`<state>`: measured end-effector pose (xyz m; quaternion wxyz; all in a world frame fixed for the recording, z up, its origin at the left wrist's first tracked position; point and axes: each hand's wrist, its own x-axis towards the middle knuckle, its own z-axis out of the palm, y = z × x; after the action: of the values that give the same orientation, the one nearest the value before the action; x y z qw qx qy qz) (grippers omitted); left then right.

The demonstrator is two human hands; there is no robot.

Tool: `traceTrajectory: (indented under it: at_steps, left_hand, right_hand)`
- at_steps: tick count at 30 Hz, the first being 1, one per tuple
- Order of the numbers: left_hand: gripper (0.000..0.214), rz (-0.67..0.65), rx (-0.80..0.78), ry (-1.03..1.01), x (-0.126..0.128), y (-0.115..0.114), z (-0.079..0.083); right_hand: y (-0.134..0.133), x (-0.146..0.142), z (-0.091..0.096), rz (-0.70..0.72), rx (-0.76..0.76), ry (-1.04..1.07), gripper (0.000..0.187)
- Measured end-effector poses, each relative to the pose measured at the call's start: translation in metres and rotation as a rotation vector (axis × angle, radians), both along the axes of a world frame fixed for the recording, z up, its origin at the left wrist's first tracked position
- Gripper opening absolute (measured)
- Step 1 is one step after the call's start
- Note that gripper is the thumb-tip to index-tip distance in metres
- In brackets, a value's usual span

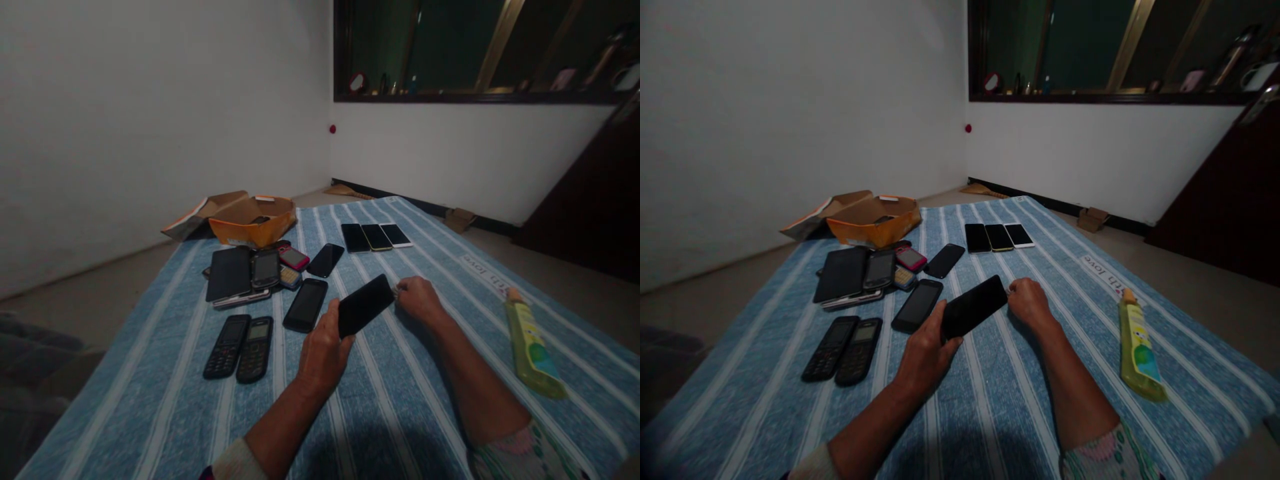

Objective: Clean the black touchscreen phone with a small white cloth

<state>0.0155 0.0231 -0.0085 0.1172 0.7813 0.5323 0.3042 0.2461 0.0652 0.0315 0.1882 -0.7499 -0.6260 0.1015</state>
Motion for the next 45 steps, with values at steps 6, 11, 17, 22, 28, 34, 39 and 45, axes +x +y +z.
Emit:
traceTrajectory:
  at_steps: [6,11,17,22,28,34,39,45]
  left_hand:
    - [0.073,0.034,-0.060,-0.002,0.002,0.001,0.007]
    - [0.073,0.071,-0.167,0.021,0.003,0.001,0.018]
    - [0.072,0.097,-0.204,0.046,0.004,0.003,0.020]
    - [0.073,0.107,-0.232,0.043,0.004,0.003,0.023]
    - [0.072,0.089,-0.183,-0.003,0.003,0.000,0.017]
    - [0.073,0.032,-0.032,-0.071,0.002,-0.001,0.002]
    - [0.069,0.021,-0.091,-0.127,0.002,-0.002,0.006]
    - [0.055,0.061,-0.215,-0.060,0.005,-0.003,0.022]
  right_hand:
    - [0.000,0.007,-0.006,0.005,0.063,0.019,0.023]
    - [0.003,0.005,-0.009,-0.016,0.186,0.107,0.028]
    - [0.001,-0.003,-0.008,0.030,0.101,0.070,0.027]
    - [-0.002,0.000,-0.005,0.040,0.056,0.117,0.021]
    - [0.002,0.001,-0.005,-0.014,0.327,0.191,0.033]
    - [0.003,-0.020,-0.020,0.162,0.608,0.082,0.040]
    - [-0.009,-0.055,-0.023,0.405,0.659,-0.056,0.032]
    - [-0.021,-0.078,-0.020,0.603,0.629,-0.073,0.023]
